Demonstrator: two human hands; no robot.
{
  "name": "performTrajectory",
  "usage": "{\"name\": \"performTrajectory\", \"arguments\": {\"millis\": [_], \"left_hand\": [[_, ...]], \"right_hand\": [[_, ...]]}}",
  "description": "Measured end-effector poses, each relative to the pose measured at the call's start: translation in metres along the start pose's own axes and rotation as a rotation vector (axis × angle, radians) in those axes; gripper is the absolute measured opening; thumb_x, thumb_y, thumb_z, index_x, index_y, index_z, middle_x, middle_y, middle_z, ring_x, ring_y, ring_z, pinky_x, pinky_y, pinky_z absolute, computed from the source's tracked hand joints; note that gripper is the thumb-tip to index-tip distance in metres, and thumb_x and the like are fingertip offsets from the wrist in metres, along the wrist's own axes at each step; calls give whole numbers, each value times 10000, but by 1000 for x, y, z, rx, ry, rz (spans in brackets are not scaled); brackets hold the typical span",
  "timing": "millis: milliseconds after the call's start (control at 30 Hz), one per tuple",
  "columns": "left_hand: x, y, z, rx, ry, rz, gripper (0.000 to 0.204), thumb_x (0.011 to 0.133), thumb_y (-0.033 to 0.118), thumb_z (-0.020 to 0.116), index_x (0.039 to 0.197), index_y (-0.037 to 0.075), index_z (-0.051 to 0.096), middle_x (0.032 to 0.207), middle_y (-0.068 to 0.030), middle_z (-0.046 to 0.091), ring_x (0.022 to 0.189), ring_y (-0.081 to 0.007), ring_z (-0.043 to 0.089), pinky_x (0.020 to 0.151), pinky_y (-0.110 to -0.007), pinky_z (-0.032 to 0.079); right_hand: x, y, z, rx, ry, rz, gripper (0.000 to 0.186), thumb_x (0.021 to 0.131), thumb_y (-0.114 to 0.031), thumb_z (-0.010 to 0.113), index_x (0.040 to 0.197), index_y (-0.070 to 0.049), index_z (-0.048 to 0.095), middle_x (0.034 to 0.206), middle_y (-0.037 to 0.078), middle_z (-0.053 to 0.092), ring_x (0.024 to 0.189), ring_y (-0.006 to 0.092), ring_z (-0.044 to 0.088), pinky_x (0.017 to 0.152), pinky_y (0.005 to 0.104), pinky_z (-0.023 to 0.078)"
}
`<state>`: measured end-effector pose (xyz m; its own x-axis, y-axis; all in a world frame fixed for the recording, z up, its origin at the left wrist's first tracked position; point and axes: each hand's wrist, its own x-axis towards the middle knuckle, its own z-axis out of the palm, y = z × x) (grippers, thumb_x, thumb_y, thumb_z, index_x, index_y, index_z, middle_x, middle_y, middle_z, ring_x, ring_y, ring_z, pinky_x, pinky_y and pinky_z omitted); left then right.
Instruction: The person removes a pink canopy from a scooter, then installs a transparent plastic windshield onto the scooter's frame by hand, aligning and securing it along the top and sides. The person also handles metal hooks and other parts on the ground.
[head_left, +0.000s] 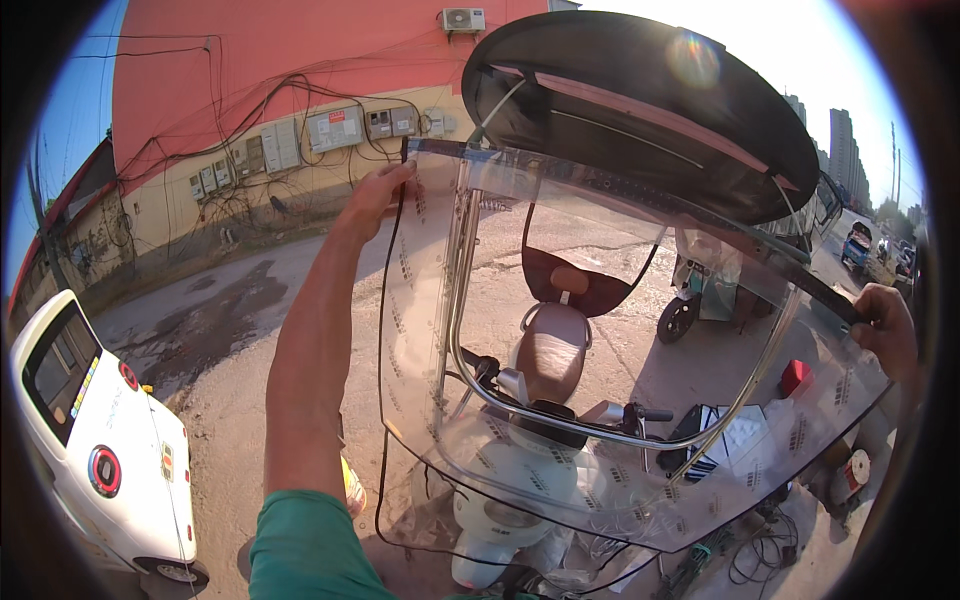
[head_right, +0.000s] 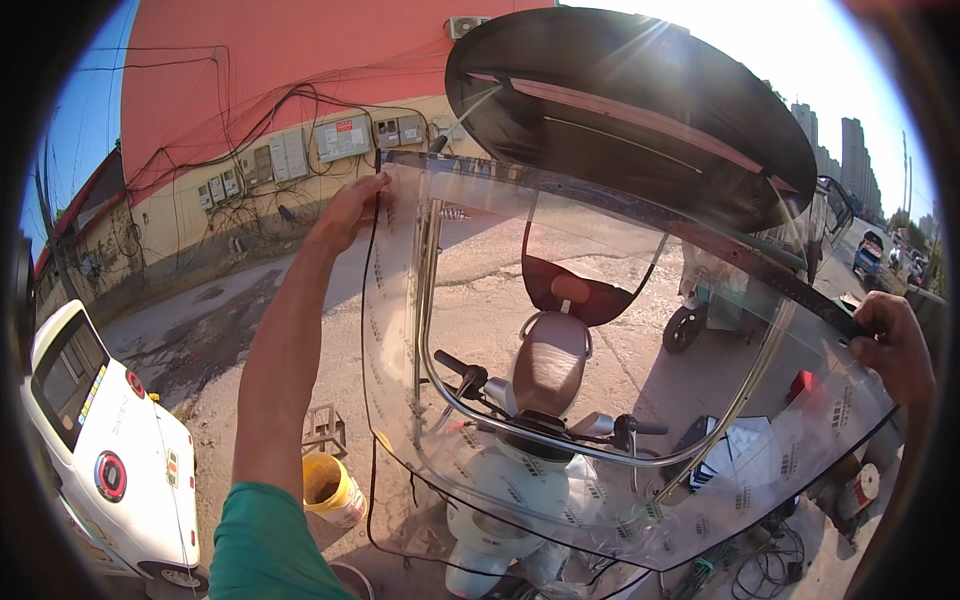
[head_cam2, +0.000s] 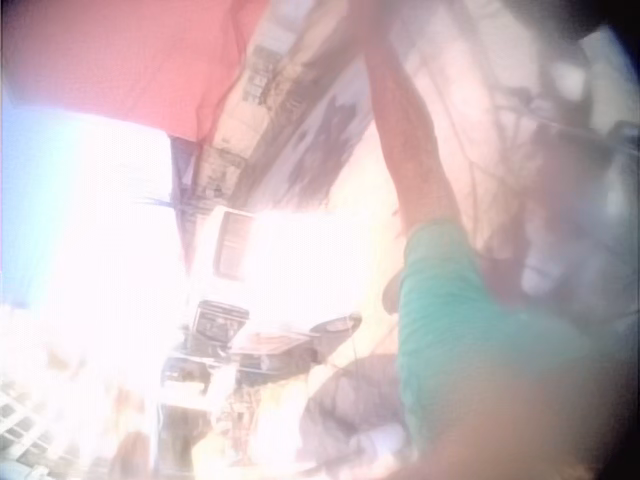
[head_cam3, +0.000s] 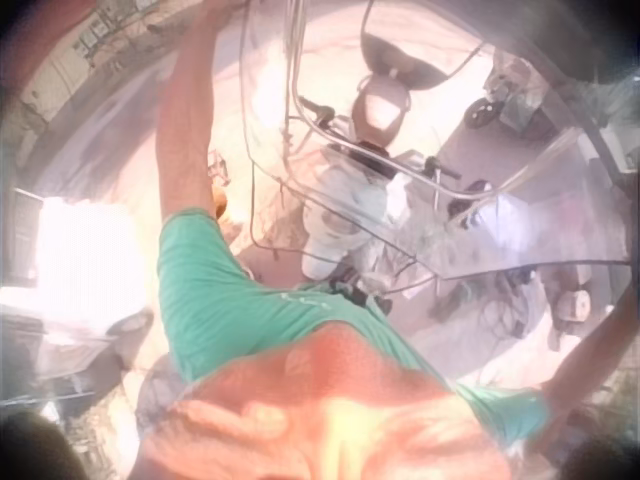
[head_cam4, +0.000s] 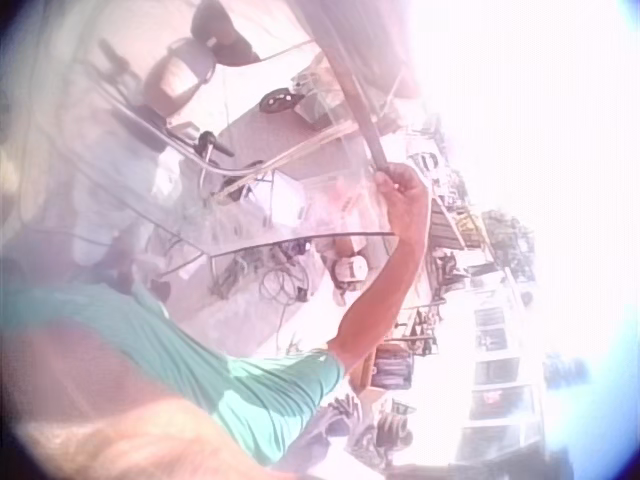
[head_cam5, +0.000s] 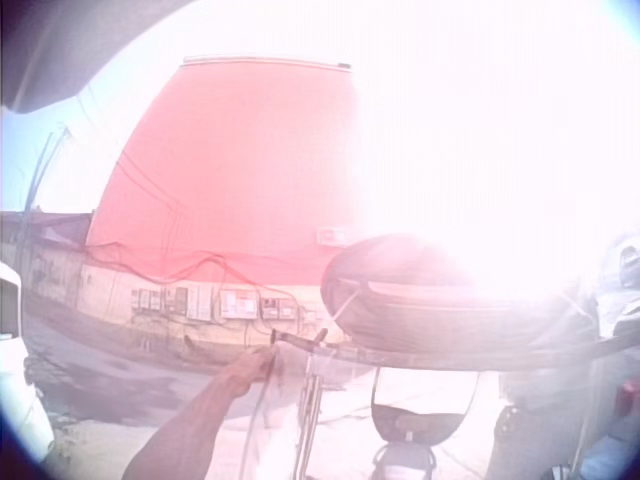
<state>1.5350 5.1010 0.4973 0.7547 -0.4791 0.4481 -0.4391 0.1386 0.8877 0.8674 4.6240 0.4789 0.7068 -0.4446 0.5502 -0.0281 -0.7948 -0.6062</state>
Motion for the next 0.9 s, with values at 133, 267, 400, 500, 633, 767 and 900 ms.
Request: {"name": "performTrajectory", "arguments": {"millis": [133, 267, 400, 500, 633, 767, 900], "left_hand": [[30, -30, -23, -296, -176, 150, 157, 1058, 257, 665, 1092, 105, 685, 898, 15, 655, 808, -115, 614, 757, -294, 515], [25, -31, -21, -494, -182, 223, 116, 1058, 228, 670, 1055, 112, 680, 857, 26, 647, 752, -110, 616, 689, -286, 530], [13, -31, -44, -540, -204, 260, 119, 1063, 200, 661, 1121, 99, 684, 901, 29, 679, 798, -111, 649, 732, -290, 550], [-19, -30, -71, -497, -211, 246, 123, 1064, 176, 655, 1145, 88, 683, 934, 17, 703, 821, -112, 669, 760, -290, 561], [-104, -6, -92, -324, -5, 264, 120, 1049, 209, 679, 1059, 90, 664, 821, 2, 664, 700, -99, 642, 623, -270, 535], [-199, -9, -128, -353, 52, 256, 102, 1044, 183, 684, 1083, 89, 677, 885, -7, 709, 730, -110, 678, 652, -283, 563], [-318, 15, -143, -350, 246, 212, 47, 1055, 134, 658, 1064, 98, 687, 959, -14, 735, 817, -123, 708, 744, -294, 585]], "right_hand": [[-23, -38, -10, -116, -2, 126, 432, 791, -236, 894, 1020, -89, 558, 860, -44, 531, 746, 60, 531, 649, 236, 444], [-42, -56, -23, -135, 35, 143, 509, 790, -291, 921, 1096, -93, 566, 917, -27, 562, 782, 70, 556, 652, 240, 456], [-61, -61, -31, -136, 78, 119, 631, 774, -322, 947, 1214, -88, 560, 1013, -3, 575, 860, 93, 569, 692, 251, 470], [-73, -63, -28, -160, 13, 145, 681, 767, -334, 956, 1255, -85, 551, 1066, 7, 575, 926, 109, 564, 777, 271, 473], [-91, -22, 2, -89, -12, 15, 633, 782, -314, 941, 1211, -70, 546, 1051, 10, 558, 923, 118, 531, 815, 278, 438], [-119, -41, 29, -136, -104, -46, 511, 739, -227, 894, 1084, -42, 566, 928, 28, 538, 805, 138, 513, 716, 283, 416], [-136, -82, 57, -209, -287, -176, 271, 689, -153, 810, 812, -17, 612, 760, 69, 582, 642, 178, 535, 595, 313, 411]]}}
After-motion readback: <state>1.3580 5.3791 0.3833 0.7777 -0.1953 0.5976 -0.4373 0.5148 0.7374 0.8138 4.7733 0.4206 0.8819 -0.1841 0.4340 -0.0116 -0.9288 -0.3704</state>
